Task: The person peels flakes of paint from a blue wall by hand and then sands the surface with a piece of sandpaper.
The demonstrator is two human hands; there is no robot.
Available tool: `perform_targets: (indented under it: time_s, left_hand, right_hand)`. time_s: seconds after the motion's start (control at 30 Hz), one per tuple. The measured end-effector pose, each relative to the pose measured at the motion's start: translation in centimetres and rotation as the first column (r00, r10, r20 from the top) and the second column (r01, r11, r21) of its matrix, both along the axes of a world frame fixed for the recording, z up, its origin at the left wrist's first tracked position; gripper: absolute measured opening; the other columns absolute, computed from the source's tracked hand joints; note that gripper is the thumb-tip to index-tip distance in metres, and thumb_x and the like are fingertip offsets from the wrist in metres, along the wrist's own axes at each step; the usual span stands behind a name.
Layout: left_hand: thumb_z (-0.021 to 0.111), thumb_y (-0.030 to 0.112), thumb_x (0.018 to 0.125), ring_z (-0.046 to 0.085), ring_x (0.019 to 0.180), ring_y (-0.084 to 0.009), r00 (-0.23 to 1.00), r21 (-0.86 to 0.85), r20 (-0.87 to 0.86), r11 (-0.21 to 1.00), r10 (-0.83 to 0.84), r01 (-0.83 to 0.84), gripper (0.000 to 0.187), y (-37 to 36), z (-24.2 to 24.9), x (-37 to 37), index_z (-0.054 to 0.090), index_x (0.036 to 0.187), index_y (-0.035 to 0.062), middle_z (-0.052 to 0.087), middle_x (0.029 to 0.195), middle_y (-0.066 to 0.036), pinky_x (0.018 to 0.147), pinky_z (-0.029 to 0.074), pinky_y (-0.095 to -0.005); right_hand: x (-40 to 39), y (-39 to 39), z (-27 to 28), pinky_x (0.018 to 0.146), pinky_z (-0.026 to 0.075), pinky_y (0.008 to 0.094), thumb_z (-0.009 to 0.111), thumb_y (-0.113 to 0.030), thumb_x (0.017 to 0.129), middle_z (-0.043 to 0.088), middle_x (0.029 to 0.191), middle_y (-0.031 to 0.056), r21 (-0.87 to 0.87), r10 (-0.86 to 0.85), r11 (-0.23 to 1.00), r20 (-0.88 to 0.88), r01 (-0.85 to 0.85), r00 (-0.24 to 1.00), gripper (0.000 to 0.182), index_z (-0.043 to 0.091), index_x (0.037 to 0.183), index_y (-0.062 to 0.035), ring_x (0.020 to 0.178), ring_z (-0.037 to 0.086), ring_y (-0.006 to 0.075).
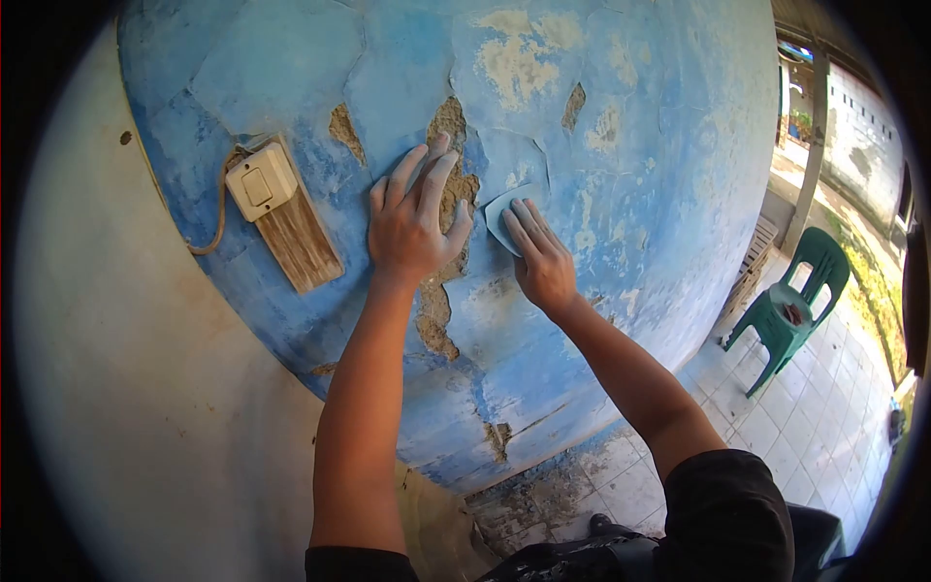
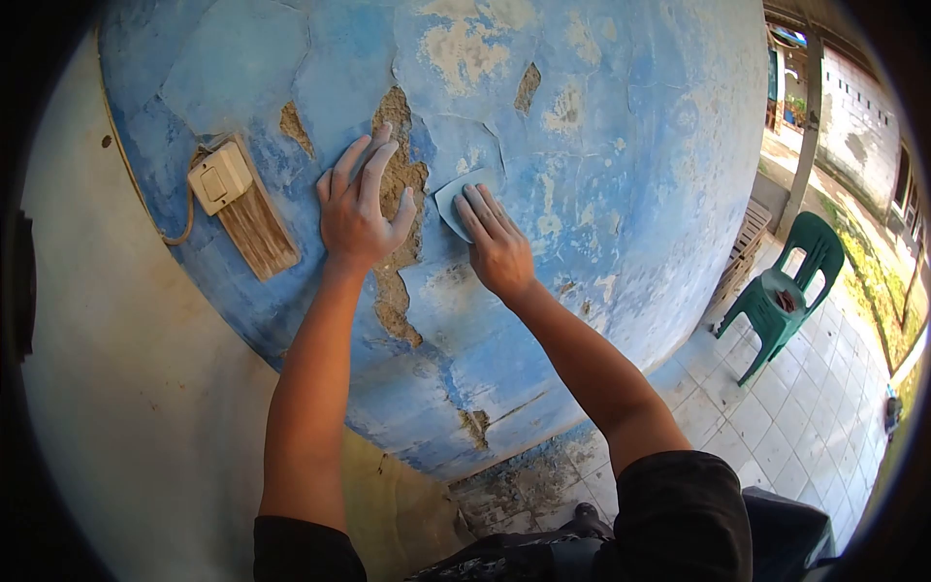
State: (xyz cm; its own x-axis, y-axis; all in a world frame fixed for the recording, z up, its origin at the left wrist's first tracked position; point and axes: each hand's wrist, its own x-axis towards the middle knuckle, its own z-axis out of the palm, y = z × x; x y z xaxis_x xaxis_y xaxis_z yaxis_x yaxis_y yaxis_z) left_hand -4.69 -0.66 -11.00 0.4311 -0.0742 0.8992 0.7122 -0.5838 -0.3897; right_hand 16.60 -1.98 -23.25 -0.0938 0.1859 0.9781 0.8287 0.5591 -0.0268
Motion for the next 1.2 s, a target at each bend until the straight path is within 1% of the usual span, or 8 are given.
perform_targets:
  time_s: [0.4, 0.63, 0.77, 0.83, 0.97, 1.03, 1.13, 1.2]
  left_hand:
    - [0.075, 0.026, 0.091, 0.055, 0.137, -0.0242, 0.995, 0.060, -0.052, 0.995, 0.087, -0.084, 0.060, 0.3, -0.9, 0.2, 0.060, 0.149, 0.0165, 0.066, 0.157, -0.001, 0.112, 0.036, -0.0418]
    - [0.071, 0.030, 0.097, 0.057, 0.135, -0.0217, 0.975, 0.071, -0.128, 0.982, 0.183, -0.175, 0.050, 0.0, -0.9, -0.1, 0.063, 0.145, 0.0187, 0.065, 0.158, 0.003, 0.108, 0.039, -0.0393]
    - [0.069, 0.031, 0.100, 0.051, 0.141, -0.0206, 0.886, 0.039, -0.430, 0.984, 0.175, -0.175, 0.052, -0.2, -1.8, -2.5, 0.060, 0.149, 0.0206, 0.054, 0.168, 0.005, 0.109, 0.040, -0.0394]
    - [0.067, 0.029, 0.101, 0.050, 0.141, -0.0231, 0.774, 0.068, -0.601, 0.977, 0.201, -0.202, 0.050, -0.4, -1.2, -3.6, 0.061, 0.150, 0.0197, 0.053, 0.168, 0.002, 0.112, 0.038, -0.0417]
    - [0.069, 0.031, 0.100, 0.049, 0.141, -0.0233, 0.773, 0.128, -0.571, 0.960, 0.276, -0.248, 0.055, -0.3, -0.6, -4.0, 0.058, 0.153, 0.0216, 0.051, 0.170, 0.003, 0.111, 0.037, -0.0430]
    - [0.072, 0.034, 0.098, 0.049, 0.140, -0.0245, 0.852, 0.156, -0.395, 0.939, 0.344, -0.307, 0.060, 0.0, -1.2, -3.3, 0.056, 0.155, 0.0234, 0.052, 0.170, 0.002, 0.111, 0.034, -0.0443]
    - [0.074, 0.038, 0.097, 0.049, 0.140, -0.0258, 0.865, 0.151, -0.361, 0.937, 0.349, -0.315, 0.064, 0.0, -1.6, -3.5, 0.055, 0.156, 0.0248, 0.052, 0.170, 0.001, 0.111, 0.031, -0.0446]
    - [0.075, 0.038, 0.096, 0.049, 0.139, -0.0262, 0.857, 0.160, -0.385, 0.939, 0.342, -0.303, 0.065, -0.1, -1.6, -3.4, 0.055, 0.156, 0.0246, 0.052, 0.170, 0.000, 0.110, 0.031, -0.0446]
  right_hand:
    - [-1.0, 0.8, 4.4, 0.129, 0.038, 0.0536, 0.066, 0.012, 0.083, 0.049, 0.168, 0.0169, -0.036, 0.043, 0.998, -0.144, -0.049, 0.989, 0.082, 0.056, 0.160, -0.0141, 0.160, 0.039, 0.0414]
    - [-2.9, -0.3, -1.3, 0.129, 0.038, 0.0546, 0.058, 0.014, 0.085, 0.051, 0.168, 0.0146, -0.109, 0.142, 0.981, -0.148, -0.159, 0.979, 0.079, 0.059, 0.158, -0.0128, 0.160, 0.041, 0.0384]
    - [-1.3, 0.3, -1.2, 0.128, 0.040, 0.0528, 0.059, 0.012, 0.087, 0.054, 0.165, 0.0139, -0.115, 0.169, 0.977, -0.119, -0.182, 0.978, 0.074, 0.060, 0.157, -0.0119, 0.158, 0.045, 0.0363]
    - [-0.3, 1.1, 0.5, 0.126, 0.042, 0.0521, 0.060, 0.011, 0.087, 0.057, 0.163, 0.0138, -0.017, 0.136, 0.990, -0.135, -0.140, 0.981, 0.072, 0.061, 0.155, -0.0114, 0.156, 0.047, 0.0355]
    - [-0.1, 1.7, 2.9, 0.125, 0.043, 0.0531, 0.063, 0.009, 0.089, 0.058, 0.161, 0.0155, 0.099, 0.059, 0.995, -0.283, -0.032, 0.957, 0.066, 0.061, 0.153, -0.0054, 0.155, 0.049, 0.0377]
    - [-0.9, 1.5, 1.7, 0.125, 0.044, 0.0538, 0.064, 0.006, 0.091, 0.058, 0.161, 0.0162, 0.082, 0.091, 0.994, -0.266, -0.071, 0.960, 0.062, 0.061, 0.152, -0.0032, 0.154, 0.049, 0.0387]
    - [-1.7, 1.7, -1.3, 0.123, 0.046, 0.0541, 0.069, 0.006, 0.088, 0.058, 0.161, 0.0165, 0.024, 0.104, 0.994, -0.140, -0.102, 0.985, 0.062, 0.064, 0.149, -0.0034, 0.154, 0.049, 0.0390]
    - [-0.5, 2.5, -0.8, 0.124, 0.045, 0.0539, 0.069, 0.007, 0.088, 0.059, 0.161, 0.0169, 0.068, 0.084, 0.995, -0.190, -0.072, 0.978, 0.063, 0.064, 0.150, -0.0034, 0.154, 0.049, 0.0390]
